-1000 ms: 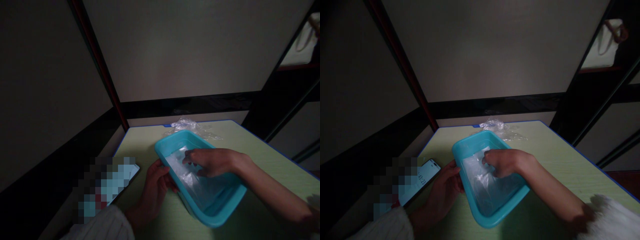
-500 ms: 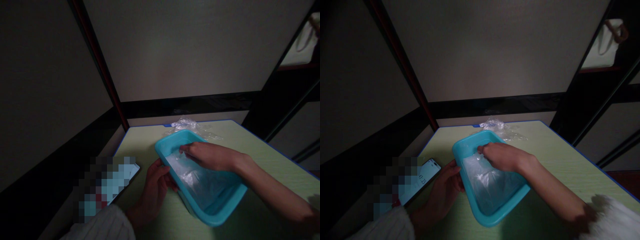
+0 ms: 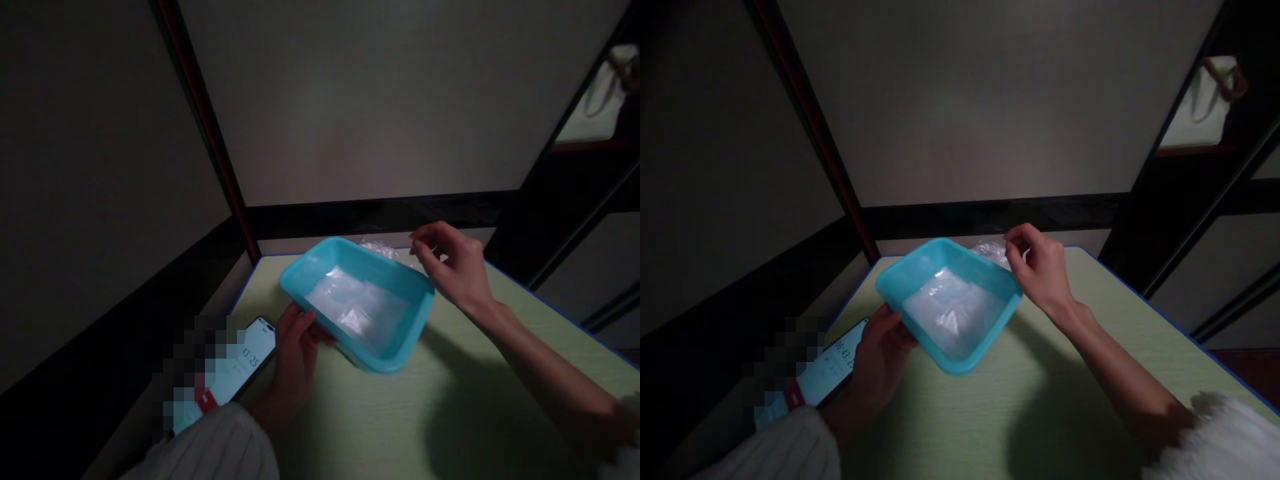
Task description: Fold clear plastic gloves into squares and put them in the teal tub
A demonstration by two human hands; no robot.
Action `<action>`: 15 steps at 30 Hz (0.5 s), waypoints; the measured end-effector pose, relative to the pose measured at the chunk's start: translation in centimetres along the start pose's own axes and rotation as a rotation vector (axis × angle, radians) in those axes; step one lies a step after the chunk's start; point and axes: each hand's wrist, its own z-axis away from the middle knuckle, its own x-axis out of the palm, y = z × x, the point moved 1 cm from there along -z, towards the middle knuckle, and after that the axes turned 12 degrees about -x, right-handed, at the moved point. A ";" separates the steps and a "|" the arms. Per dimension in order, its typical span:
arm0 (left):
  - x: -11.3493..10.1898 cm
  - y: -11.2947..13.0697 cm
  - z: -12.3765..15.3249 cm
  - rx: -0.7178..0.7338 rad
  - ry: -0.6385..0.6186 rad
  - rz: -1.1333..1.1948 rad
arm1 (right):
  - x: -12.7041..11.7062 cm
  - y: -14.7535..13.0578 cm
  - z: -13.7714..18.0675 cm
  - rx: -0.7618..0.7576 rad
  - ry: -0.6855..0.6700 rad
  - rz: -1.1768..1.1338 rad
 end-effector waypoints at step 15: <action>-1.7 1.6 -4.6 0.223 0.145 0.125 | 1.0 1.1 6.8 -0.001 -0.680 0.088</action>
